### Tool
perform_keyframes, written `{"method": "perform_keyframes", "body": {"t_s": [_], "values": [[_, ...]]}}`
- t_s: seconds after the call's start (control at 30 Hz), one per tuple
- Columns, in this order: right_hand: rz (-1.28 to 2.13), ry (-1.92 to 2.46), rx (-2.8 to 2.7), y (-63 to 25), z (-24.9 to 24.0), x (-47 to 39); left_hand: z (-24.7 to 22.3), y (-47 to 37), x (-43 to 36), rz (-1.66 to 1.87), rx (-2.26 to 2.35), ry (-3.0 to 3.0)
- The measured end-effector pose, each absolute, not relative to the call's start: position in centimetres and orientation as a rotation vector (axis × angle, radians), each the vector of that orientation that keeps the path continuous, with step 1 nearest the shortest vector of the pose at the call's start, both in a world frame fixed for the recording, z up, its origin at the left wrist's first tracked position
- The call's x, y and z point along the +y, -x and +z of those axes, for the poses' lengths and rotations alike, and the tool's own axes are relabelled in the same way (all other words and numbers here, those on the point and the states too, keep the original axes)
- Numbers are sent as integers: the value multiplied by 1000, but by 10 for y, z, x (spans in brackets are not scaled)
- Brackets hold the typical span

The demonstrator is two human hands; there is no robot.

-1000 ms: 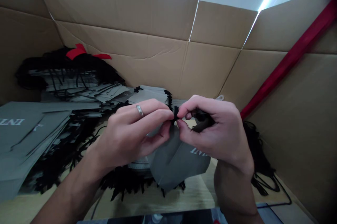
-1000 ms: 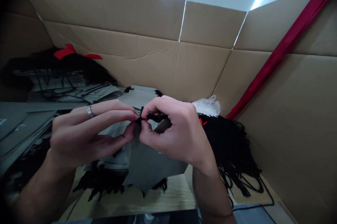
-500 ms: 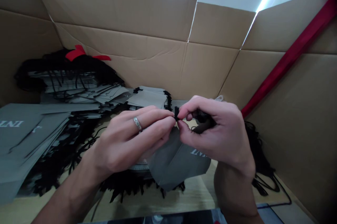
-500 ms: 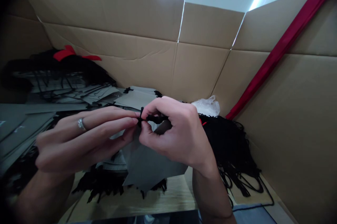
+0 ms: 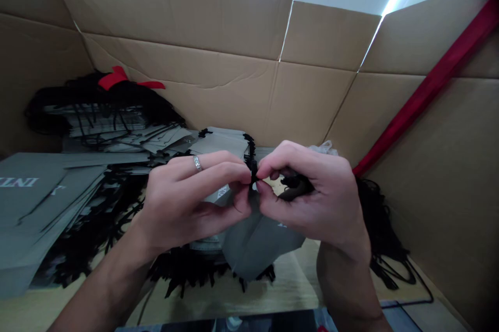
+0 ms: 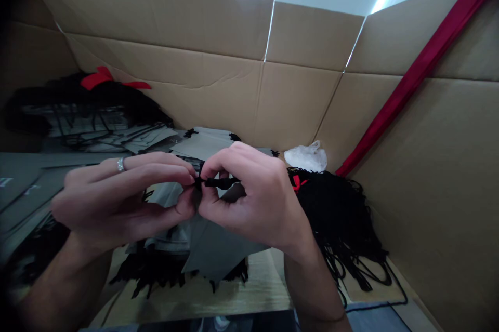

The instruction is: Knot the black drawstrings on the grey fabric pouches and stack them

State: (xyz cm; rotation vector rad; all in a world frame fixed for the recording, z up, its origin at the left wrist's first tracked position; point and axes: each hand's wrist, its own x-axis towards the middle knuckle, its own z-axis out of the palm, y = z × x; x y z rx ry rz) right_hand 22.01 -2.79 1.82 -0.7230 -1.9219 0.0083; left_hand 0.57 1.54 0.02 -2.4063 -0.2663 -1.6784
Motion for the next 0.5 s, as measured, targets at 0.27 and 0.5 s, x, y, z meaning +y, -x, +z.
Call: {"method": "perform_keyframes", "body": {"t_s": [0.27,0.5], "values": [[212,565,-1901,-222,15,-20,2,-10,24,-2019,-87,2684],[87,597,-1847,-221,14,-19,6,-10,25,-2032,-98,2638]]}}
